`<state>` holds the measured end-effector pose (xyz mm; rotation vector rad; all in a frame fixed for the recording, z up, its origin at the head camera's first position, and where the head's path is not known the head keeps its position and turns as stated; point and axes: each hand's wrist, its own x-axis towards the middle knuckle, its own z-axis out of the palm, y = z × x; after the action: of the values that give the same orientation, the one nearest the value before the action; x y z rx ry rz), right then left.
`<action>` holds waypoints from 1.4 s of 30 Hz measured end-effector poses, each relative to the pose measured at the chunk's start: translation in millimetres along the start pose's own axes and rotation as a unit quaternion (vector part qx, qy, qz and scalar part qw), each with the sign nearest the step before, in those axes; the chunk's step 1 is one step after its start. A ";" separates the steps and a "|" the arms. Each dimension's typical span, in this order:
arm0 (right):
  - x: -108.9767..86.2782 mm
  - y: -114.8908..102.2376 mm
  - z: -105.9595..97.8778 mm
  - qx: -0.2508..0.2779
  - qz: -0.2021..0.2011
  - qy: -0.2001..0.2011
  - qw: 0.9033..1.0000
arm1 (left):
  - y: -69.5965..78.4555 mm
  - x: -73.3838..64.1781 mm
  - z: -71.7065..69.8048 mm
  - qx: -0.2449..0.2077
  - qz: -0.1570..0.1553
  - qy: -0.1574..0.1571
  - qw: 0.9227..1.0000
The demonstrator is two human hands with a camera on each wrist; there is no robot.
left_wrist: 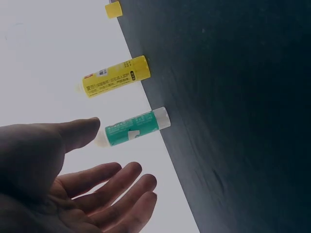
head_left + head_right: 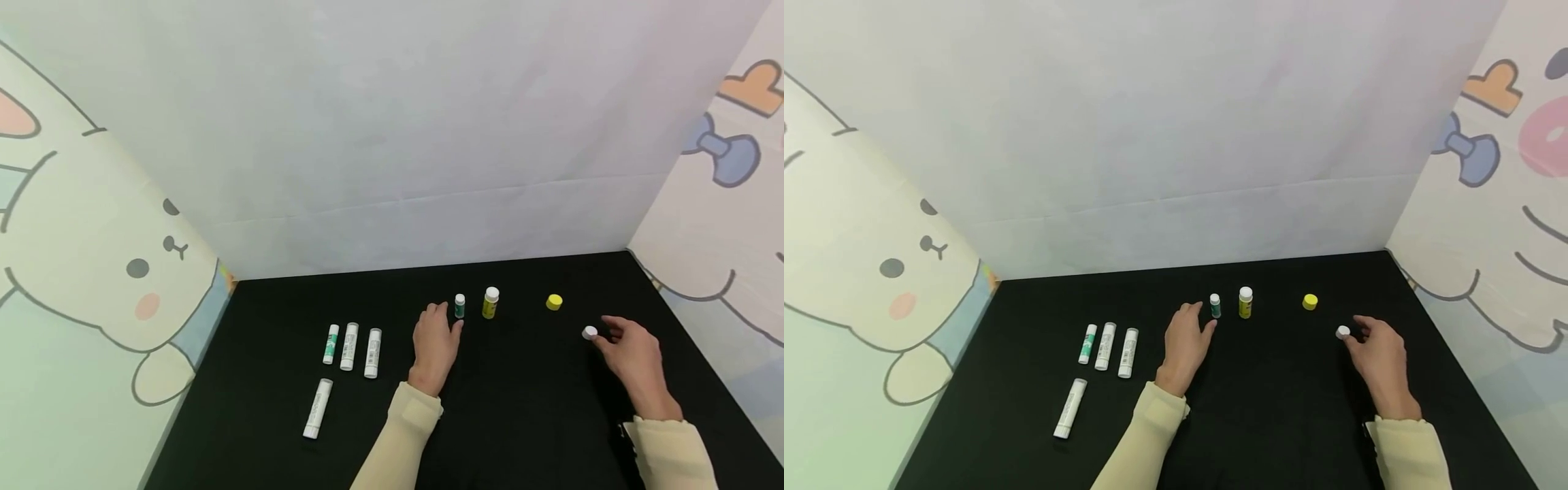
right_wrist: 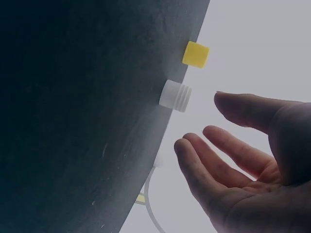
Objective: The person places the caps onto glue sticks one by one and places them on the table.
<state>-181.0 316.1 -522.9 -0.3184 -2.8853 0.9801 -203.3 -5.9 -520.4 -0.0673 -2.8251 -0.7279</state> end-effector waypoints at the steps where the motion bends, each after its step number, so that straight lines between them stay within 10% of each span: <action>1: 0.9 0.2 -0.3 -0.001 -0.001 -0.002 1.000 | 0.5 1.1 0.7 0.000 0.000 0.000 1.000; 22: 8.5 -1.6 3.1 -0.008 -0.012 -0.076 0.997 | 1.0 20.0 16.2 -0.021 -0.003 -0.007 1.000; 42: 8.9 -0.2 11.1 -0.025 -0.055 -0.024 0.998 | -0.8 30.0 25.1 -0.037 -0.002 -0.016 0.999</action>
<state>-191.3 311.3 -531.5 -0.1373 -2.9381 0.9121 -237.7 5.2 -535.4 -0.0854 -2.8283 -0.8402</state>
